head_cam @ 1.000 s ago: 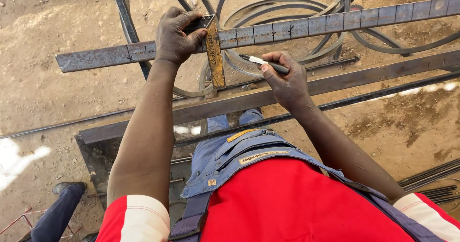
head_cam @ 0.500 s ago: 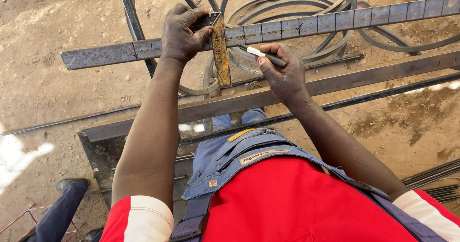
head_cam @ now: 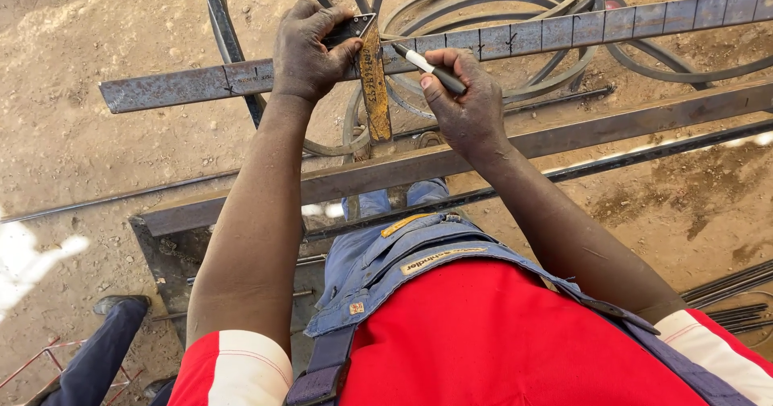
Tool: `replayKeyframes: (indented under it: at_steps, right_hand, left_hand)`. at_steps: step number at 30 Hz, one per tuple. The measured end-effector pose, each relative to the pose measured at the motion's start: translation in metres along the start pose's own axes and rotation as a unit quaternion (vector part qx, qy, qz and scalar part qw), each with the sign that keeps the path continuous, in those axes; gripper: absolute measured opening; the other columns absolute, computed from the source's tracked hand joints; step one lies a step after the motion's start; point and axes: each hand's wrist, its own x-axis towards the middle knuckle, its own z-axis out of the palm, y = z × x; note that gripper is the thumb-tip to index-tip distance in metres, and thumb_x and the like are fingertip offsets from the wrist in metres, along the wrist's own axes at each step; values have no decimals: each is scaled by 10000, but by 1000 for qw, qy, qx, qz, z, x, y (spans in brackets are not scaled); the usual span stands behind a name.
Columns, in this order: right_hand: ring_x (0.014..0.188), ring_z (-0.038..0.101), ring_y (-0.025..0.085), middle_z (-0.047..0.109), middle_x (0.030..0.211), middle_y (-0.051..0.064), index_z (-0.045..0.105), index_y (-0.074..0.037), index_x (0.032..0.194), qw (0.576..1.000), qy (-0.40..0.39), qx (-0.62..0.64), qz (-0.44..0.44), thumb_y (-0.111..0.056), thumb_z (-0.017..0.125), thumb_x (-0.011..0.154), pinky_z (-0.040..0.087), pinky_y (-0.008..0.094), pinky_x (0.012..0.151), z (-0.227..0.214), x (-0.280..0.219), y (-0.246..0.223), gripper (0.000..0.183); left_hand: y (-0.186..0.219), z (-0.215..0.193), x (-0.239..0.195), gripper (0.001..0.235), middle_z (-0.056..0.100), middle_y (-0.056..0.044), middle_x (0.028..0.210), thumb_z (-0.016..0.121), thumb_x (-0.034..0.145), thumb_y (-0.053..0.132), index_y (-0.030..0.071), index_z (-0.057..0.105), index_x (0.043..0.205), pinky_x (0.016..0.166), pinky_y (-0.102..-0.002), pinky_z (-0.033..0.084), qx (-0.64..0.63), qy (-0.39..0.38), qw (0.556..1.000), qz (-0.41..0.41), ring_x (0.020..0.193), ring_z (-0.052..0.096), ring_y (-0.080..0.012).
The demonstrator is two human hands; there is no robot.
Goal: The person is using a square and a marker to draw precise cutting lines on a metal bar.
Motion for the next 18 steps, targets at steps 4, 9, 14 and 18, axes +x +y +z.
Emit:
replayKeyframes:
  at_steps: [4, 9, 14, 18]
  right_hand:
    - [728, 558, 119, 662, 925, -6, 669, -115, 1195, 996, 5, -71, -47, -157, 701, 1003, 471, 293, 650, 4, 3, 0, 199]
    - [759, 627, 152, 705, 936, -7, 650, -136, 1249, 991, -31, -119, -60, -213, 691, 1018, 492, 329, 685, 8, 7, 3, 247]
    - [728, 606, 180, 663, 881, 10, 660, -119, 1187, 984, -54, -141, -89, -191, 654, 1024, 464, 350, 638, 6, 11, -4, 178]
    - [685, 658, 219, 703, 854, 52, 647, -106, 1068, 967, -94, -208, -114, -174, 635, 1002, 510, 380, 590, -1, 4, -15, 96]
  left_hand:
    - [-2, 2, -1, 411, 576, -43, 940, 931, 789, 236, 162, 808, 1175, 719, -415, 505, 22, 4, 1000, 3, 839, 599, -272]
    - [1, 1, 0, 406, 596, -52, 935, 947, 773, 227, 171, 811, 1151, 701, -431, 511, 21, 9, 1000, 8, 825, 615, -280]
    - [-1, 4, -1, 404, 598, -41, 945, 952, 765, 232, 170, 807, 1136, 713, -434, 515, 22, 19, 1000, 3, 848, 610, -286]
    - [-2, 4, -2, 404, 616, -50, 949, 954, 757, 224, 158, 809, 1128, 717, -431, 513, 29, 16, 999, 7, 857, 613, -292]
